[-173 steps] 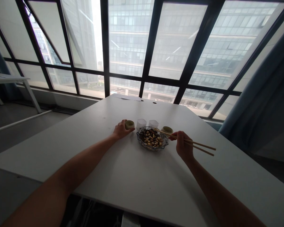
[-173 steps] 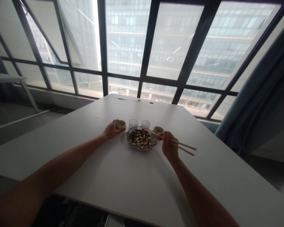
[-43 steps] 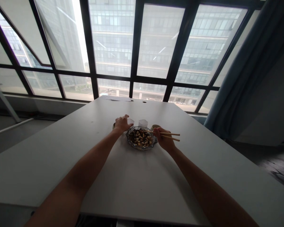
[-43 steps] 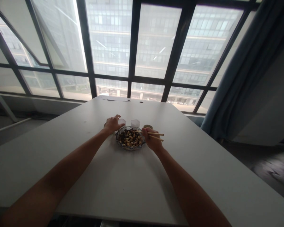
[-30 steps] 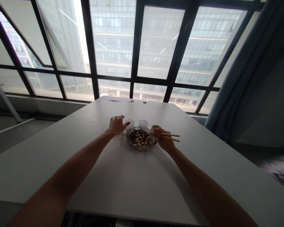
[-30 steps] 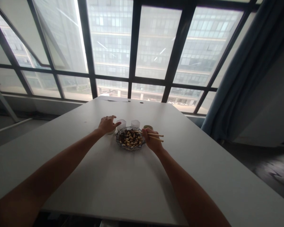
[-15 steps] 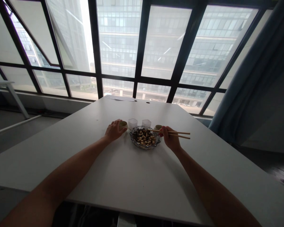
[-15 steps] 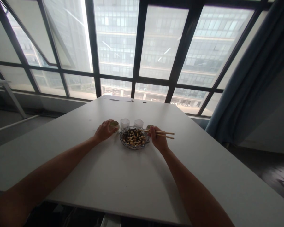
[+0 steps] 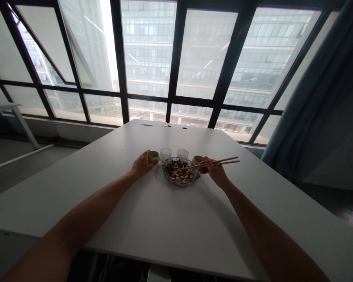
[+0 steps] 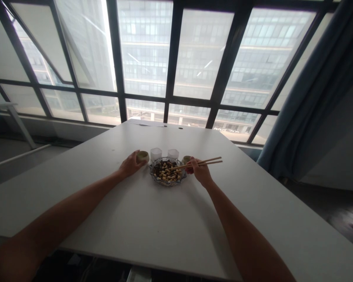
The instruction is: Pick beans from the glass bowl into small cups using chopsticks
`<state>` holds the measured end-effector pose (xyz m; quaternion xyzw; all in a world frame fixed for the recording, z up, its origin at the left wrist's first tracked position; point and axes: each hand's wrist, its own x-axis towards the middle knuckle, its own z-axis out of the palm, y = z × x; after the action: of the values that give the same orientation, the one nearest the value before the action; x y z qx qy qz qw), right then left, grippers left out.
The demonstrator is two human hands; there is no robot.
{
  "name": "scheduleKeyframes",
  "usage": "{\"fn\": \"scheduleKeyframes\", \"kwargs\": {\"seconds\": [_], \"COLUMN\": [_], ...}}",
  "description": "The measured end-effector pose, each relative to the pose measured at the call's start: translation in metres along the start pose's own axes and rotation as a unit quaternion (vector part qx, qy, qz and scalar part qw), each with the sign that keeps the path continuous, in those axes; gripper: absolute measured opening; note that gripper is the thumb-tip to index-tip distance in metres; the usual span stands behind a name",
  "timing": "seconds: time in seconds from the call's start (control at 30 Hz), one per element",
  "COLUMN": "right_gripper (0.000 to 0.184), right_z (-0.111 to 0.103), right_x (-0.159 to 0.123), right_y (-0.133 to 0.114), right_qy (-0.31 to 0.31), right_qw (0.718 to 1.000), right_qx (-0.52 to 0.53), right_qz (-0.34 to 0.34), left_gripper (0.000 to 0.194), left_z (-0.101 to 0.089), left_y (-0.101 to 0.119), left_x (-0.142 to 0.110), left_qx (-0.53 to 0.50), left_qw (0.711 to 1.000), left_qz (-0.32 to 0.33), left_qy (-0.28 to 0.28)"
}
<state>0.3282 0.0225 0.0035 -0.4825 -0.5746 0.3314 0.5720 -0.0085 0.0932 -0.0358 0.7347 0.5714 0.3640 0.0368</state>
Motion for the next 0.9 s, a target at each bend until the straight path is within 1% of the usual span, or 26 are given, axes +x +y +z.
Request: {"fn": "scheduleKeyframes", "kwargs": {"seconds": [0.07, 0.13, 0.2, 0.23, 0.3, 0.37, 0.43, 0.47, 0.57, 0.67, 0.73, 0.8, 0.83, 0.9], "right_gripper": [0.062, 0.063, 0.06, 0.056, 0.047, 0.041, 0.037, 0.035, 0.034, 0.037, 0.041, 0.046, 0.049, 0.055], "right_z": [0.002, 0.004, 0.007, 0.009, 0.014, 0.02, 0.025, 0.027, 0.028, 0.026, 0.023, 0.021, 0.019, 0.016], "right_x": [-0.002, -0.007, -0.014, -0.018, -0.028, -0.036, -0.041, -0.043, -0.045, -0.043, -0.038, -0.031, -0.027, -0.018], "right_y": [-0.003, -0.008, -0.015, -0.021, -0.032, -0.043, -0.05, -0.052, -0.053, -0.047, -0.039, -0.031, -0.026, -0.019], "right_qy": [0.002, 0.013, 0.018, 0.011, -0.026, -0.069, -0.098, -0.107, -0.106, -0.078, -0.05, -0.004, 0.022, 0.062], "right_qw": [0.999, 0.996, 0.988, 0.98, 0.952, 0.914, 0.888, 0.882, 0.884, 0.906, 0.935, 0.965, 0.976, 0.988], "right_qx": [-0.026, -0.054, -0.091, -0.119, -0.185, -0.241, -0.265, -0.267, -0.26, -0.234, -0.19, -0.123, -0.087, -0.022], "right_qz": [-0.025, -0.063, -0.12, -0.157, -0.241, -0.318, -0.364, -0.374, -0.373, -0.345, -0.296, -0.231, -0.199, -0.142], "left_gripper": [0.074, 0.079, 0.079, 0.078, 0.072, 0.068, 0.065, 0.064, 0.063, 0.063, 0.064, 0.066, 0.066, 0.067], "left_z": [0.002, 0.004, 0.004, 0.004, 0.003, 0.002, 0.002, 0.002, 0.002, 0.002, 0.002, 0.002, 0.001, 0.0], "left_y": [-0.003, -0.005, -0.006, -0.006, -0.004, -0.003, -0.001, -0.001, -0.002, -0.004, -0.004, -0.005, -0.005, -0.006], "left_x": [0.002, 0.004, 0.005, 0.005, 0.004, 0.003, 0.002, 0.002, 0.003, 0.003, 0.003, 0.003, 0.003, 0.003], "left_qx": [-0.022, -0.038, -0.041, -0.041, -0.041, -0.043, -0.046, -0.048, -0.059, -0.067, -0.068, -0.067, -0.066, -0.068], "left_qw": [1.0, 0.999, 0.998, 0.997, 0.994, 0.992, 0.99, 0.99, 0.989, 0.988, 0.988, 0.99, 0.991, 0.992], "left_qz": [0.002, 0.017, 0.044, 0.059, 0.09, 0.116, 0.128, 0.13, 0.128, 0.13, 0.13, 0.123, 0.116, 0.099], "left_qy": [0.015, 0.027, 0.032, 0.033, 0.035, 0.039, 0.04, 0.041, 0.042, 0.041, 0.039, 0.034, 0.031, 0.027]}}
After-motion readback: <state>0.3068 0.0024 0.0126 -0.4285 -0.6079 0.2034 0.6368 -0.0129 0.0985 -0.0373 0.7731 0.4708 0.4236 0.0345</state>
